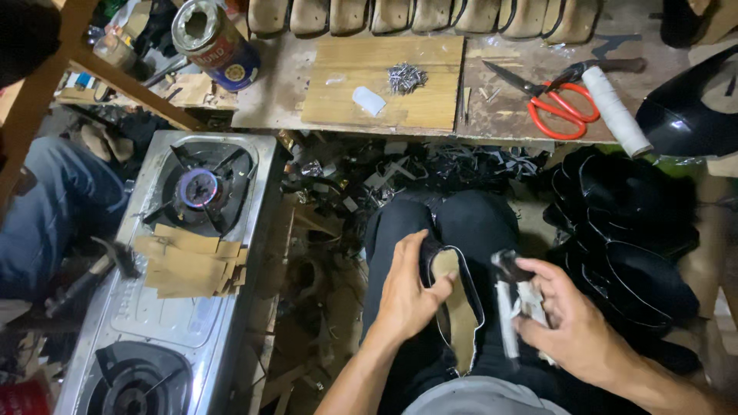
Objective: The person inserts a wooden shoe last into a black shoe upper and then uses a staple gun to attach the upper to the last. The person repeatedly staples around the perimeter of the shoe while holding it on their lap.
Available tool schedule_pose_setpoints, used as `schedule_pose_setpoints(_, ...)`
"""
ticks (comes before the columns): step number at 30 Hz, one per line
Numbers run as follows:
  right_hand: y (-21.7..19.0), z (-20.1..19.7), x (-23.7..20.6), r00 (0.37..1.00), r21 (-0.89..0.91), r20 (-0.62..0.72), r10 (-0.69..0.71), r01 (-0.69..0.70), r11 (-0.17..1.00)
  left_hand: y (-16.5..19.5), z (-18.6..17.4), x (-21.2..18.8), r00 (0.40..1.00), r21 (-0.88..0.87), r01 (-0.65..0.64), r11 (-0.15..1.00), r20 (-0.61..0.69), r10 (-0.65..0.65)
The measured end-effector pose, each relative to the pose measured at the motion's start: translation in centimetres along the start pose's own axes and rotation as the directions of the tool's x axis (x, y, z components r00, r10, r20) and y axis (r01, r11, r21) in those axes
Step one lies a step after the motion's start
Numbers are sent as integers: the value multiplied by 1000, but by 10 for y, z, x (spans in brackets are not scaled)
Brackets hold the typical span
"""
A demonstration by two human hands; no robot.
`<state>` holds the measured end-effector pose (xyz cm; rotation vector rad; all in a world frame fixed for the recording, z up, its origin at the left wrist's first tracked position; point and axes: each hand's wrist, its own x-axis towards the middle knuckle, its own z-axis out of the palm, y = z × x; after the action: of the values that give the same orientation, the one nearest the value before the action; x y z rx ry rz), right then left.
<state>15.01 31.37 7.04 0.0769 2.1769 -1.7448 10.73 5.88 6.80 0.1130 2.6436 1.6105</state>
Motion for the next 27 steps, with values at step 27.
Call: schedule_pose_setpoints(27,-103,3,44,939,-873,330,95,266,408,28,17,0,999,197,2,980,-33,4)
